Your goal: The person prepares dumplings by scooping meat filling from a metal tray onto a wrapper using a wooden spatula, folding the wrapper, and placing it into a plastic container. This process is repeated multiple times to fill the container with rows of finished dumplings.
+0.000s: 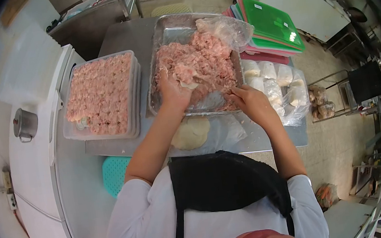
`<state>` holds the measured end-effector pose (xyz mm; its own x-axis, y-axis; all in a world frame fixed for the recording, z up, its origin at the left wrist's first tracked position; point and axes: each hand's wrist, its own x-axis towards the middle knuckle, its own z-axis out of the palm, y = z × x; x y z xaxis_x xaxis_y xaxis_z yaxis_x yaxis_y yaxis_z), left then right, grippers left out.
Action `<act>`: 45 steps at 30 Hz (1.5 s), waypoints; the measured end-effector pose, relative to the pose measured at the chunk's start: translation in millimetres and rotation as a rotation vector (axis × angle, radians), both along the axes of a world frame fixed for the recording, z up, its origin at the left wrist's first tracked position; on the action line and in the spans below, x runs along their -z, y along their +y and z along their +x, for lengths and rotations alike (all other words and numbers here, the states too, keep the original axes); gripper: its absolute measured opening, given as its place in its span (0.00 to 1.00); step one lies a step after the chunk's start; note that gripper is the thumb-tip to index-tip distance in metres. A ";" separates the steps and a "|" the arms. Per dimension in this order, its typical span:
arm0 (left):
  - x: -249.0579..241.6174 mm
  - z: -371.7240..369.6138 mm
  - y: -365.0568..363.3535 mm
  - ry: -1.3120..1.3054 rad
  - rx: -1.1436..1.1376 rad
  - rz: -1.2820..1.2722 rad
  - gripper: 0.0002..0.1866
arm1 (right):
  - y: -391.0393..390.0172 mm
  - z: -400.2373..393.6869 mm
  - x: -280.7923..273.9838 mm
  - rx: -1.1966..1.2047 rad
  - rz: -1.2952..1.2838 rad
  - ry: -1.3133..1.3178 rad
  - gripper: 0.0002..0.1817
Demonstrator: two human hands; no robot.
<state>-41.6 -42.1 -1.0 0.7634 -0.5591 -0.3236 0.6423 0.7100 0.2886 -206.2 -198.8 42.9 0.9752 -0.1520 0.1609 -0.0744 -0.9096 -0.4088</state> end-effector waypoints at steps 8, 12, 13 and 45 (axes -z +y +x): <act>-7.6 -8.6 0.4 -0.171 -0.012 0.150 0.30 | 3.9 -6.9 -23.2 -0.018 -0.280 0.071 0.15; -11.1 3.8 0.1 -0.012 0.035 0.021 0.28 | 17.4 -7.7 -14.8 -0.118 -0.269 -0.283 0.17; -22.5 -1.8 -0.8 0.004 0.035 0.056 0.27 | 16.4 -6.8 -8.9 -0.095 -0.236 -0.199 0.16; -52.9 24.8 56.1 -2.015 0.627 0.824 0.20 | -6.9 -8.0 13.7 -0.328 0.345 -0.074 0.16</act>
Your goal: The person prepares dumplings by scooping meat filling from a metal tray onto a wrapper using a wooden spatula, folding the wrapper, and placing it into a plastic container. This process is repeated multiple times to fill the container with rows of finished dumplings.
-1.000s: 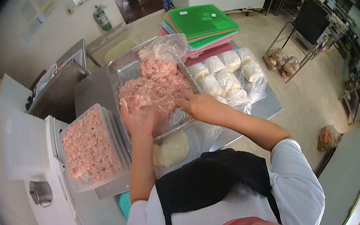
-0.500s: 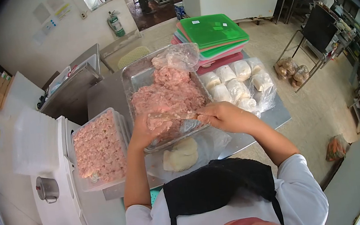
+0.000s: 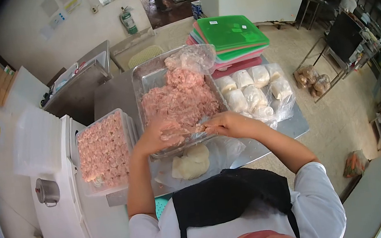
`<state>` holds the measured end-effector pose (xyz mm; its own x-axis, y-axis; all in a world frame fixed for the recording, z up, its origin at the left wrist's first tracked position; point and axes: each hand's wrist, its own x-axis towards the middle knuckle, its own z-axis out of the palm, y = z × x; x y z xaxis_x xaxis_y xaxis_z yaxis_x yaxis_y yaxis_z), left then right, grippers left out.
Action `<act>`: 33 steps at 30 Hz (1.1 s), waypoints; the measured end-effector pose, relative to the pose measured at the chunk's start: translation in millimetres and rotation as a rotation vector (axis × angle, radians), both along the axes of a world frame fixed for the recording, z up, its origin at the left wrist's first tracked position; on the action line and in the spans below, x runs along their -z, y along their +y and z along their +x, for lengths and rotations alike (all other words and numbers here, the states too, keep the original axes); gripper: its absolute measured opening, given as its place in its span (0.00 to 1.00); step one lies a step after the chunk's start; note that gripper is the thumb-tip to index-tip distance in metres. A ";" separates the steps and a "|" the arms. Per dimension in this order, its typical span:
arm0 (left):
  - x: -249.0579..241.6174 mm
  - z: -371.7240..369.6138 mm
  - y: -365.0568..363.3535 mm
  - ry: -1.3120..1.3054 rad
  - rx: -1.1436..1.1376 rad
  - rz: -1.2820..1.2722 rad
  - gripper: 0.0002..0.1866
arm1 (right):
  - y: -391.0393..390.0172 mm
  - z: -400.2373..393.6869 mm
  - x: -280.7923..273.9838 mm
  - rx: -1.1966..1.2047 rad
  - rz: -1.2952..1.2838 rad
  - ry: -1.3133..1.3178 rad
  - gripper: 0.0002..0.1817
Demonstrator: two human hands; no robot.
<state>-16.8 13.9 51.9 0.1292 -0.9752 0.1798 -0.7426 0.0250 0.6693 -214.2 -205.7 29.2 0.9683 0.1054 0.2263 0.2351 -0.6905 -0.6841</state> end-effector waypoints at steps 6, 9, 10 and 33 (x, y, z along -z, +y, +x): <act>48.3 12.7 -3.5 0.566 -0.362 -0.032 0.21 | 0.7 9.6 -17.0 0.322 -0.389 -0.137 0.14; 65.0 20.4 2.2 0.537 -0.481 0.015 0.19 | 22.2 20.1 7.2 0.276 -0.312 -0.345 0.13; 68.0 20.7 0.8 0.473 -0.461 -0.025 0.20 | 15.9 28.4 29.5 0.284 -0.320 -0.288 0.13; 44.5 -40.7 -16.7 0.733 -0.516 -0.120 0.26 | -25.2 -16.6 -11.7 0.170 -0.340 -0.297 0.12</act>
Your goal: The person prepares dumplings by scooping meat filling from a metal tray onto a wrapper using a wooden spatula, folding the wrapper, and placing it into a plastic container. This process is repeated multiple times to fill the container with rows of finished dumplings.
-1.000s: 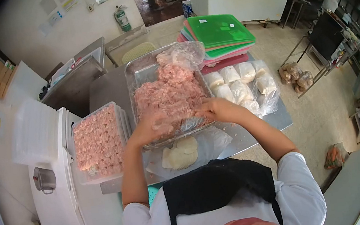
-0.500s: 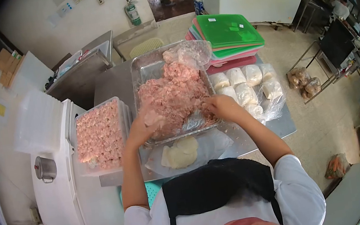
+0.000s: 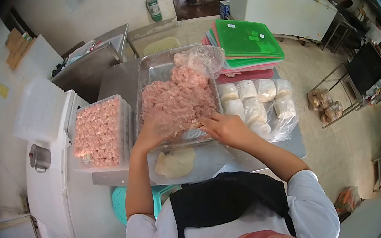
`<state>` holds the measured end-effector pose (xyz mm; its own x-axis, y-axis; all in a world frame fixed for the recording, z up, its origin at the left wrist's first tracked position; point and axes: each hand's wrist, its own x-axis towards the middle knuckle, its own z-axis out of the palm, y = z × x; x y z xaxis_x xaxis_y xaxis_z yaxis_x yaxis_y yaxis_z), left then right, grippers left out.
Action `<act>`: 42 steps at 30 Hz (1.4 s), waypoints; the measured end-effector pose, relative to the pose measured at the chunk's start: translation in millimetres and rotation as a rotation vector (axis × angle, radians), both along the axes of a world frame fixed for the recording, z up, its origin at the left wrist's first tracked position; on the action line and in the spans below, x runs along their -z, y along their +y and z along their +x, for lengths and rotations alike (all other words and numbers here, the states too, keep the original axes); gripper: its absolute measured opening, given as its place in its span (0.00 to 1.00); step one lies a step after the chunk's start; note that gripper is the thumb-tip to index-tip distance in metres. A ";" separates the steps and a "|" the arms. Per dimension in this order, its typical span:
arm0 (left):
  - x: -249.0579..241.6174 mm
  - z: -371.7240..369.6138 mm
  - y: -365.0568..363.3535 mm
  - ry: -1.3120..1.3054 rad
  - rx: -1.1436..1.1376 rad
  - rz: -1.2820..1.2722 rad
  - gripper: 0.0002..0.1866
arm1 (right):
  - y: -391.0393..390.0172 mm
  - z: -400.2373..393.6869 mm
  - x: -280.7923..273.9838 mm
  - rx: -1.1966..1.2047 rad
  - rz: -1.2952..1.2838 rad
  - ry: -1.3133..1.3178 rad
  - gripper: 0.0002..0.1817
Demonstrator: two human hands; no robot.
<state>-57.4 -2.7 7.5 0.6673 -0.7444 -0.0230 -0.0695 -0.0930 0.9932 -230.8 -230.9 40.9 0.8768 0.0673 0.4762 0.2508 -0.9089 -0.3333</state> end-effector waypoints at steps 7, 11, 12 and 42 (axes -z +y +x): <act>-37.1 -38.7 -20.7 -0.415 -0.022 0.154 0.27 | -43.3 -16.3 -22.3 -0.092 0.263 0.159 0.14; -46.5 -47.0 -23.5 -0.454 0.101 0.149 0.25 | -35.2 -21.2 -6.5 -0.218 0.293 0.210 0.15; -44.0 -45.8 -23.2 -0.398 0.157 0.147 0.25 | -34.1 -21.5 -3.1 -0.221 0.265 0.203 0.15; -36.4 23.9 149.4 -0.624 0.007 0.185 0.22 | 152.3 6.1 -36.5 0.064 0.144 0.043 0.13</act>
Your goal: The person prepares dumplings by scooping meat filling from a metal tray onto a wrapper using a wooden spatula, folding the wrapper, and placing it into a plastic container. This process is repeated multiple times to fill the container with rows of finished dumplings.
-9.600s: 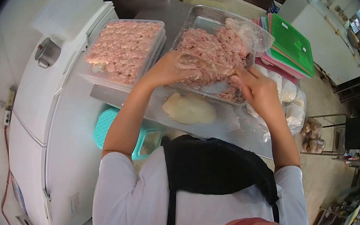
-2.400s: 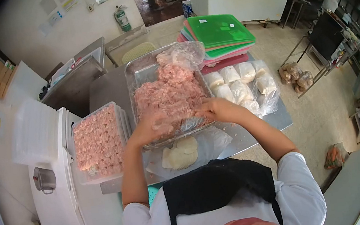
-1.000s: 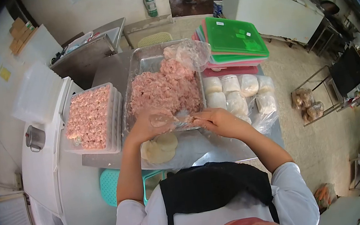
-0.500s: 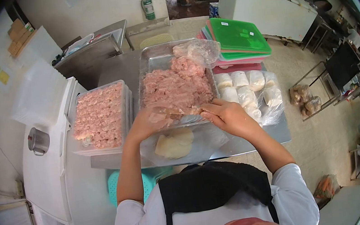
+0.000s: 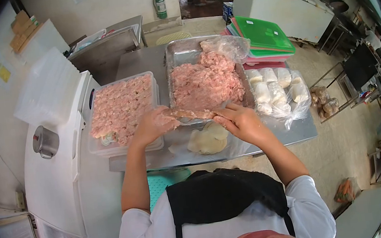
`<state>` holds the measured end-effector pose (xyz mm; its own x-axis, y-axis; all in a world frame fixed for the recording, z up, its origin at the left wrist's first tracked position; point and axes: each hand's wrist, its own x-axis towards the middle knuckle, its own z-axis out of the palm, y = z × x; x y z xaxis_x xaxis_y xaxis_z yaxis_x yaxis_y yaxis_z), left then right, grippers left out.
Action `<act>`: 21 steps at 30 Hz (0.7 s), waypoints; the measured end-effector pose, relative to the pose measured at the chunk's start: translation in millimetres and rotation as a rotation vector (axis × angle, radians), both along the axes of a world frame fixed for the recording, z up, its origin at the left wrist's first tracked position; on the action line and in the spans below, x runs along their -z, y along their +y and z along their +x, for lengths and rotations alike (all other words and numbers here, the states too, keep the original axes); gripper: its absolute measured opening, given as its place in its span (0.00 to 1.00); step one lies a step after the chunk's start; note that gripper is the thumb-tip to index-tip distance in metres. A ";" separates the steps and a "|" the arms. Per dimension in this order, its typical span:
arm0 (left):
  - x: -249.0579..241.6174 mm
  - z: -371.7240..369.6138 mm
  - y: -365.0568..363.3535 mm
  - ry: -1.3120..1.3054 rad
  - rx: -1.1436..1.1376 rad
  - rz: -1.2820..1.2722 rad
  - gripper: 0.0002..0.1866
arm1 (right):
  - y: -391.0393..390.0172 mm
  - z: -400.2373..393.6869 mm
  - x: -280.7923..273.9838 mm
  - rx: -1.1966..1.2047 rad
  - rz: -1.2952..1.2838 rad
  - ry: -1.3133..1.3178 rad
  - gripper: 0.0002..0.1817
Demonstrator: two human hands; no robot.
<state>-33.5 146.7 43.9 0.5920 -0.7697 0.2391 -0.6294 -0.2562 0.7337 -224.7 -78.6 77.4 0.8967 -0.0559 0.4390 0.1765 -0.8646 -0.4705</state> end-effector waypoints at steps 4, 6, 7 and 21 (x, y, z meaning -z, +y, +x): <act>-20.0 -7.8 15.6 0.500 0.086 -0.013 0.21 | 18.3 0.8 4.7 0.016 0.072 0.019 0.14; -21.3 -8.9 21.4 0.517 0.119 -0.076 0.20 | 26.0 0.1 7.2 0.028 0.075 0.050 0.14; -16.6 -6.2 24.8 0.360 0.141 -0.067 0.19 | 29.2 -0.3 10.8 0.032 0.063 0.072 0.14; 7.3 11.8 38.3 0.127 0.285 -0.089 0.21 | 64.5 -6.2 18.0 0.057 -0.080 -0.012 0.13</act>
<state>-21.7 185.0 36.5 0.3846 -0.8882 0.2512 -0.5687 -0.0137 0.8224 -231.0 -14.0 59.4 0.8876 -0.0709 0.4551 0.1312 -0.9083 -0.3973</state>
